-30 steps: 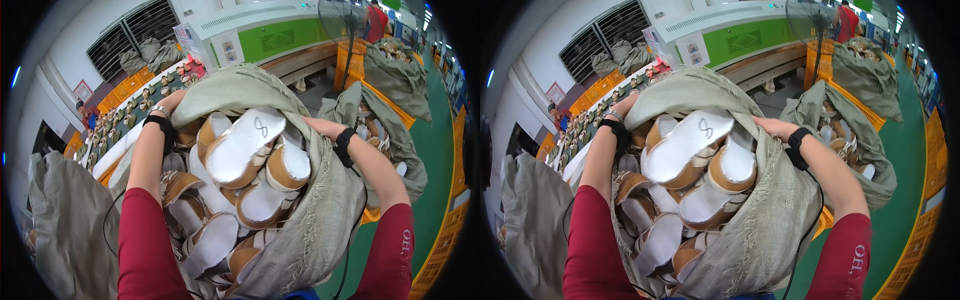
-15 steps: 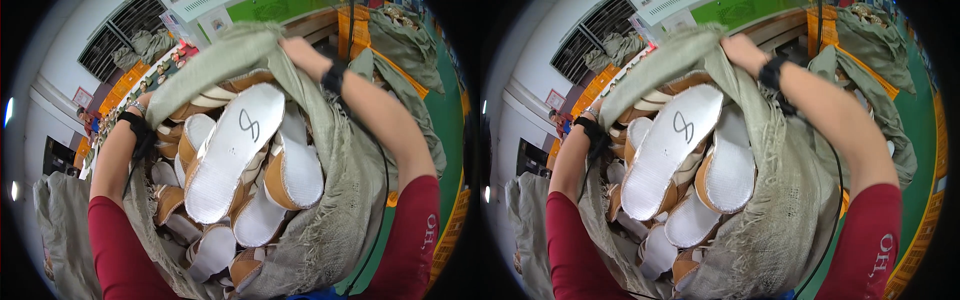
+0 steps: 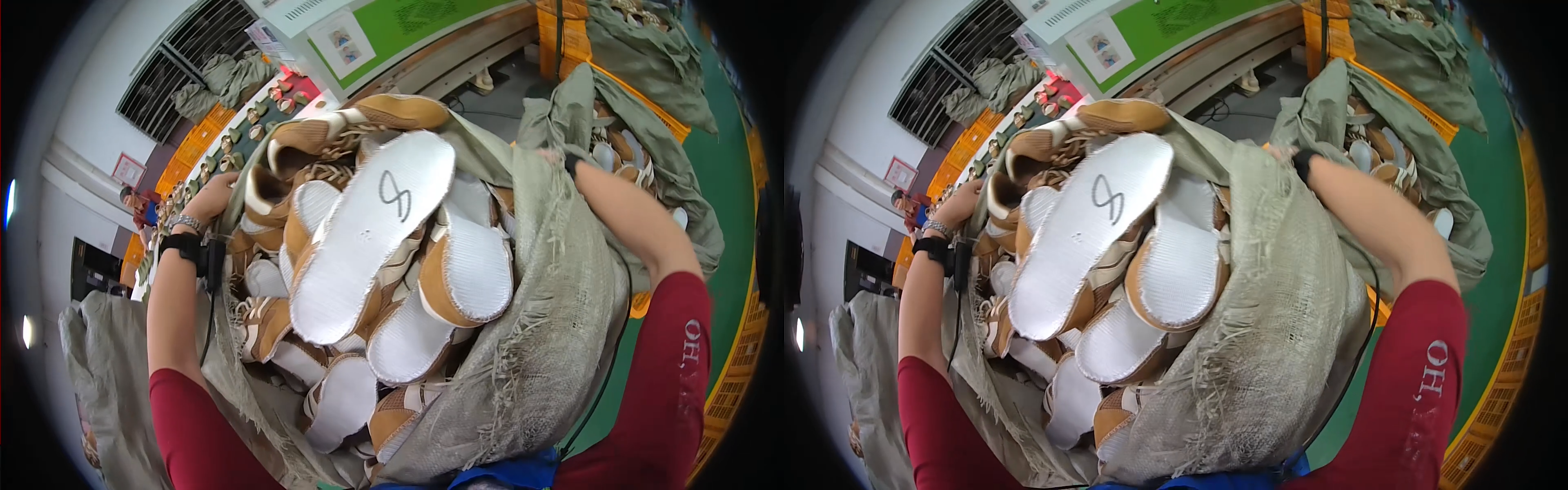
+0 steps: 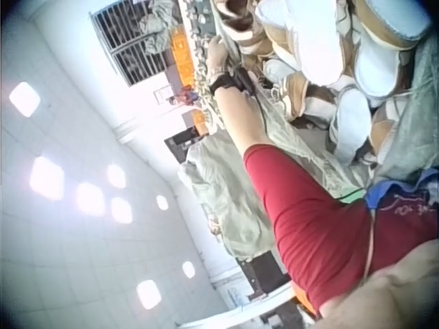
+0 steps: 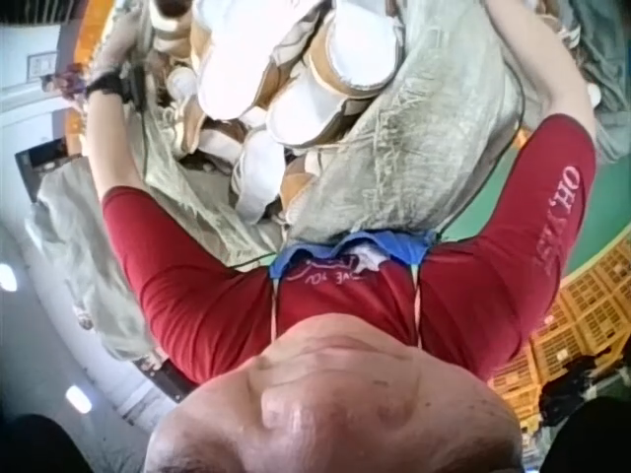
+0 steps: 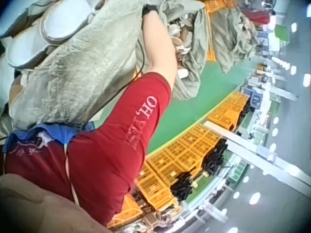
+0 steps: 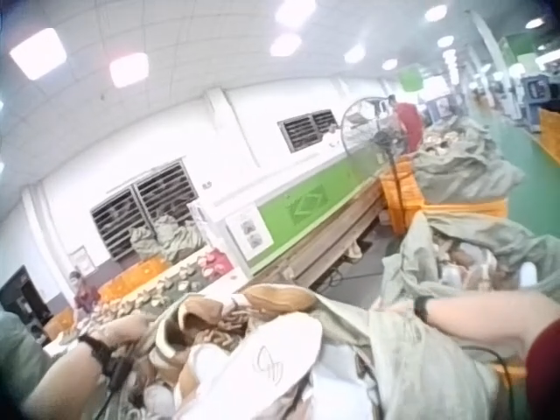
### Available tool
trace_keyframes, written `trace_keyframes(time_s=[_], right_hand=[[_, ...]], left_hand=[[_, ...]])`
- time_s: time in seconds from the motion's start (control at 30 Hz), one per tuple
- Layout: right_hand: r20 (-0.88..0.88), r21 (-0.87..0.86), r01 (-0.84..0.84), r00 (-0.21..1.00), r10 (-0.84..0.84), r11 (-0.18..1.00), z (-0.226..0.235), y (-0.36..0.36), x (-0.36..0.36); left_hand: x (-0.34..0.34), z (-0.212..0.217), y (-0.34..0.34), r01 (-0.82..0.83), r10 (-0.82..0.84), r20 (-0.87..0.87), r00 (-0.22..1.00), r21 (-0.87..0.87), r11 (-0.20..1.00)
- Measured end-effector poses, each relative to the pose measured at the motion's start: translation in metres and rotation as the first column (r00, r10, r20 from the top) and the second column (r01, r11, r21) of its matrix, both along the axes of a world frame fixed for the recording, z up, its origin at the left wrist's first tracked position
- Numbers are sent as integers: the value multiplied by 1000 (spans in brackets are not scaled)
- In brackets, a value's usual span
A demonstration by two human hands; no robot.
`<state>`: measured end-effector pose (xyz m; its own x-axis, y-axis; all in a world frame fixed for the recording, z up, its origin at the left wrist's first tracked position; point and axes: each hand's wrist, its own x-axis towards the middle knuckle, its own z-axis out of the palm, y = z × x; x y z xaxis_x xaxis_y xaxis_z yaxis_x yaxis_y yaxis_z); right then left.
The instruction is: The recorder is organizing shoes and shoe lasts on a factory workbench, periodically retrieving more shoes from a large bag.
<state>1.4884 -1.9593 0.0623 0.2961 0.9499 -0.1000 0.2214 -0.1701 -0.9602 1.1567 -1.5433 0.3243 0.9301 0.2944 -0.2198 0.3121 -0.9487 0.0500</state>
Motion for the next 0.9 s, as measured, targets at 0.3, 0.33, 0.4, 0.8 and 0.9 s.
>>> trace_keyframes(time_s=[0.3,0.33,0.4,0.8,0.9], right_hand=[[854,14,408,471,-223,913,135,-44,-47],[902,108,478,322,-287,872,171,-38,-63],[760,412,301,407,-507,860,222,-3,-91],[710,654,-114,432,-556,748,340,29,-177],[547,632,-22,721,-426,774,376,14,-215]], left_hand=[[-43,44,-180,162,-63,488,871,-164,973],[-53,37,-210,172,-77,410,909,-199,965],[-76,9,-234,327,-274,395,877,-71,942],[-155,-11,-247,275,-143,563,814,-157,949],[-169,-5,-226,123,44,771,635,-156,980]])
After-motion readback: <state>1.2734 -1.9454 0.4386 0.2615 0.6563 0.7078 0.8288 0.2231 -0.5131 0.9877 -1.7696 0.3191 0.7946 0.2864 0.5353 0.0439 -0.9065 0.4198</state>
